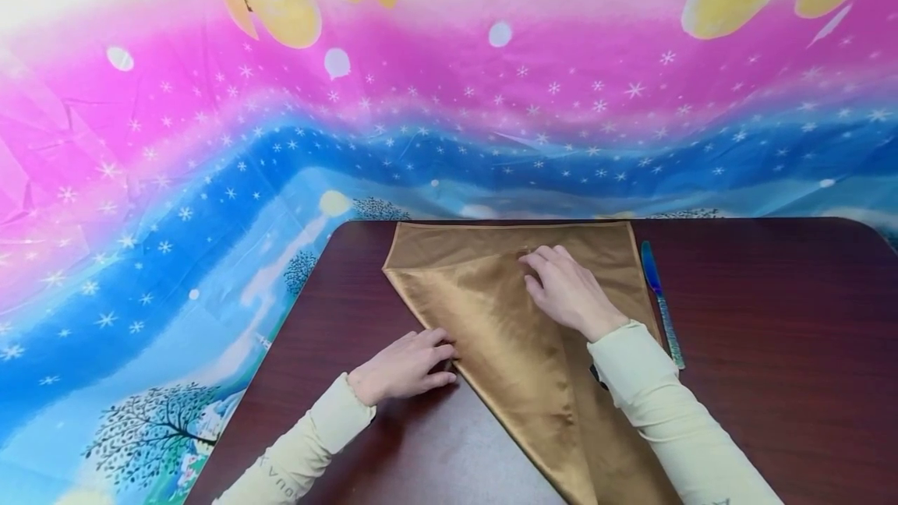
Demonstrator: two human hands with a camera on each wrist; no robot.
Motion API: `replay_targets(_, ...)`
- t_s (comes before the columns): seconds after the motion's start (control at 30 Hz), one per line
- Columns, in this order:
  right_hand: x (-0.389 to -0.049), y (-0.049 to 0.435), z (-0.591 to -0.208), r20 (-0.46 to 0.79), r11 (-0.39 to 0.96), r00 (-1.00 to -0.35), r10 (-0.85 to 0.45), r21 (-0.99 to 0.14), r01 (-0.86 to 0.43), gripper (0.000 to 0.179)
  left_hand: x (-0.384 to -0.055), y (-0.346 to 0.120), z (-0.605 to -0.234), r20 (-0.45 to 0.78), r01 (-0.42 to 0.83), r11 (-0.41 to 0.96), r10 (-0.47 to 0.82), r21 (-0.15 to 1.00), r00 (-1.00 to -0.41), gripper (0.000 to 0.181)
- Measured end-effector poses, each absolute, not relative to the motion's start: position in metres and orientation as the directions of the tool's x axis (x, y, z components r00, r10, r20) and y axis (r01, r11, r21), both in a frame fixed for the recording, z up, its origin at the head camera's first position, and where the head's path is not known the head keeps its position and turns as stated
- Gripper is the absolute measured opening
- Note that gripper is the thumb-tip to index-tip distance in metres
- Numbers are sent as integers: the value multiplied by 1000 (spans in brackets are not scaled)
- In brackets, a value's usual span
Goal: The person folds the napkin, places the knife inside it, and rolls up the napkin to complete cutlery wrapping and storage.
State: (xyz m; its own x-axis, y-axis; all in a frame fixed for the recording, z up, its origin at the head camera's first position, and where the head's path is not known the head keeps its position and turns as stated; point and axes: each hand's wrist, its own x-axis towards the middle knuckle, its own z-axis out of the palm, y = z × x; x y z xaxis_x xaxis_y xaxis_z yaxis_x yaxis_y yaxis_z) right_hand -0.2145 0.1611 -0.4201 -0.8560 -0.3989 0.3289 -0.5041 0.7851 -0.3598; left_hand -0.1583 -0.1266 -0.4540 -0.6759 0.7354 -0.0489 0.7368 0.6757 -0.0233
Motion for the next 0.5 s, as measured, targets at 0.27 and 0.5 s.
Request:
replay_targets(0.27,-215,169,-416,304,800,-877,-372,-374,-470,37,-160,-121,-458,-119,711,703,708,23,-696,49)
replay_targets(0.5,-216,175,-414,259,816,-897,-357,-380,-435,42,-161,-116,-458,-164,691,722,687,42,-708,54)
